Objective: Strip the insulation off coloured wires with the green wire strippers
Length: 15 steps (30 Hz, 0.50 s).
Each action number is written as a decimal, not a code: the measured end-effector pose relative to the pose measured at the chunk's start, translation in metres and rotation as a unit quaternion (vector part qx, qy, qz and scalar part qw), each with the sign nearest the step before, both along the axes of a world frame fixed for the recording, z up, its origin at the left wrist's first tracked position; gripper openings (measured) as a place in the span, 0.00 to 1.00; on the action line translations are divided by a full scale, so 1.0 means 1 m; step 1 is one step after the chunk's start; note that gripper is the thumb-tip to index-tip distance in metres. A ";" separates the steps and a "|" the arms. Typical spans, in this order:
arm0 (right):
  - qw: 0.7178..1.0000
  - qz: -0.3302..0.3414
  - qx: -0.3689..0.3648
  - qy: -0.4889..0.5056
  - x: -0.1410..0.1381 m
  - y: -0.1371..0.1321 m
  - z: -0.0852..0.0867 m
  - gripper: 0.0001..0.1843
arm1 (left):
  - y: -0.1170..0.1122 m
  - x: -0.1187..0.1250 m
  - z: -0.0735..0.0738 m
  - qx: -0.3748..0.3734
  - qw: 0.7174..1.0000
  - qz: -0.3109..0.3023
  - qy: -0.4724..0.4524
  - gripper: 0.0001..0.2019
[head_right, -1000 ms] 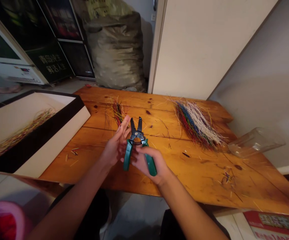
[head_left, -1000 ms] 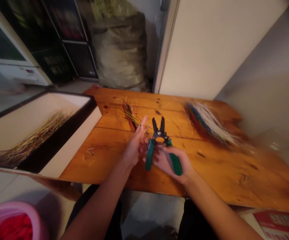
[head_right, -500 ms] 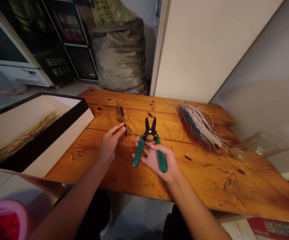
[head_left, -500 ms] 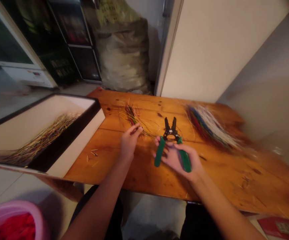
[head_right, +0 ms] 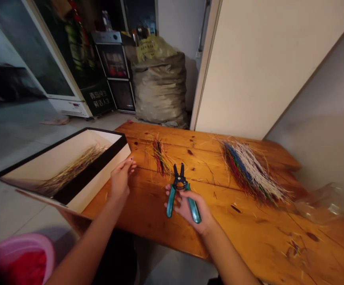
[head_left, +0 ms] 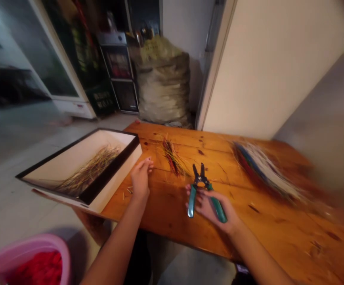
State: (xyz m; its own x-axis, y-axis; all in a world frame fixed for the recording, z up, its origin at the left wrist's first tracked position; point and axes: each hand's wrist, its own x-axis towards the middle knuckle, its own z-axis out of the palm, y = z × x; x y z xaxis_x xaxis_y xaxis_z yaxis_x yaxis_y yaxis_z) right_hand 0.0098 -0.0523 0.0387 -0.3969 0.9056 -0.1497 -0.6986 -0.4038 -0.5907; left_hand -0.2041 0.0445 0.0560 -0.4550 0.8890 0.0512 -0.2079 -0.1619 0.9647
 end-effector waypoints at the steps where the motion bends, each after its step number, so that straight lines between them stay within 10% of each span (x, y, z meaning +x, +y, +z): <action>1: 1.000 -0.003 -0.005 0.001 0.001 0.001 0.000 0.14 | -0.003 -0.008 -0.001 0.016 1.000 0.019 0.018 0.18; 8: 0.999 -0.042 -0.019 0.007 0.009 0.008 0.000 0.11 | 0.022 -0.045 -0.025 -0.013 0.945 0.071 0.319 0.19; 15: 0.997 -0.071 -0.005 0.002 0.016 0.009 0.005 0.10 | 0.097 -0.039 0.021 -0.033 0.826 0.027 0.562 0.26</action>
